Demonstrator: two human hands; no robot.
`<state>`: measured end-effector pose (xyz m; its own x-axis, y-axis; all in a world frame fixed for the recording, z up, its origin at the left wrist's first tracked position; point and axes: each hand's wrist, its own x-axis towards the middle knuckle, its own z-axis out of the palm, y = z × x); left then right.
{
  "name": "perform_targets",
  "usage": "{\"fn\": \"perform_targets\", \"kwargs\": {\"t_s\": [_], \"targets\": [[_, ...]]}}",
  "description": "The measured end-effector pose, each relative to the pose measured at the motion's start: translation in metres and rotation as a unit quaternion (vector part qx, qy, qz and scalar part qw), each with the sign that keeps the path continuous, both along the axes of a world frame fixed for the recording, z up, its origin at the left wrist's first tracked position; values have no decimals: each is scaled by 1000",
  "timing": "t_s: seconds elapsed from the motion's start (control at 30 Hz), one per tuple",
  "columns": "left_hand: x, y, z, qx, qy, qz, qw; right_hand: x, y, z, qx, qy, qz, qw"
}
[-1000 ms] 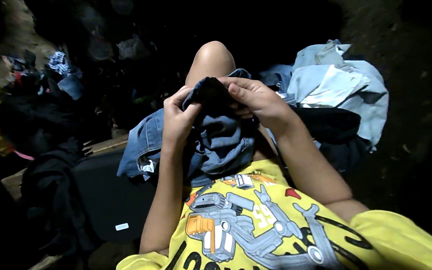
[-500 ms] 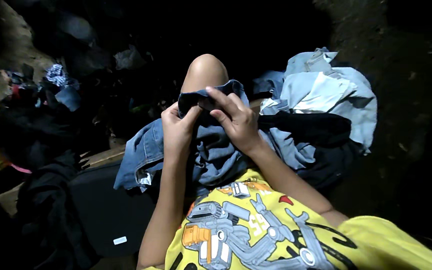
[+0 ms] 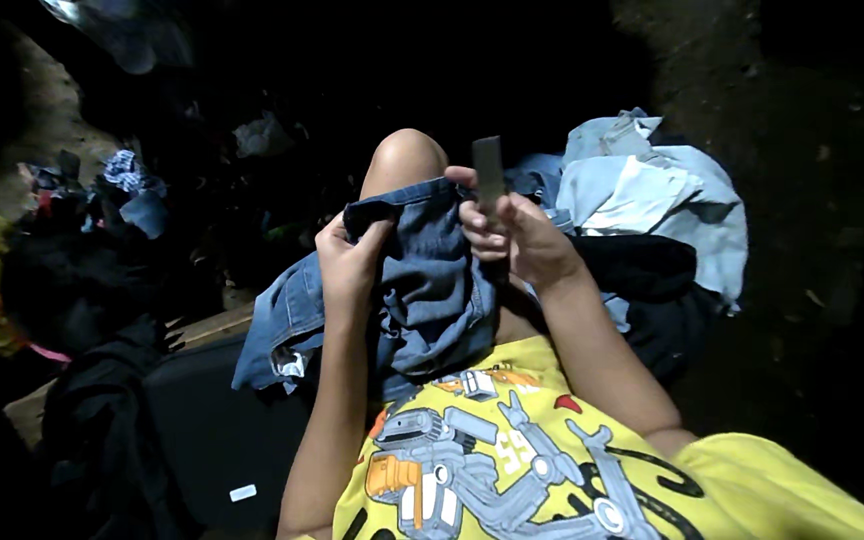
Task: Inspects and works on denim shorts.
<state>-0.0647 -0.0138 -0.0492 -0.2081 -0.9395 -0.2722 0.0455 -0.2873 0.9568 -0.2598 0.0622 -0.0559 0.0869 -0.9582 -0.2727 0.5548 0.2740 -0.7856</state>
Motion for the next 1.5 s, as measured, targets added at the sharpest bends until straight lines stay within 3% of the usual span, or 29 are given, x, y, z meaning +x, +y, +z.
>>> {"fn": "perform_targets", "kwargs": {"t_s": [0.07, 0.13, 0.2, 0.33, 0.47, 0.63, 0.87, 1.07, 1.23, 1.4, 1.5], "targets": [[0, 2, 0, -7, -7, 3, 1000, 3, 7, -1, 57, -68, -91, 992], [-1, 1, 1, -19, -17, 4, 1000, 1, 11, -1, 119, -70, -126, 982], [-1, 1, 0, -31, -23, -3, 999, 1, 19, -8, 123, 4, -100, 987], [-4, 1, 0, -43, -45, 8, 998, 4, 26, -17, 36, 195, -66, 978], [-6, -1, -1, -45, -47, 9, 998, 14, 19, -8, -41, 451, -35, 891], [-6, 1, 1, -45, -35, 4, 998, 33, 2, 2, -106, 600, 11, 793], [-2, 4, 2, -37, -4, -24, 999, 45, -3, -5, -123, 606, -30, 785], [-3, 2, 6, -6, 17, -13, 1000, 47, -11, 3, -154, 676, -36, 720], [-2, 1, 6, -2, 43, -8, 999, 41, -18, 5, -202, 665, 4, 719], [-1, -2, 3, 6, 47, -19, 999, 40, -19, -2, -207, 620, -5, 757], [4, -8, -3, -21, 17, -54, 998, 39, -15, -7, -203, 639, -20, 742]]}}
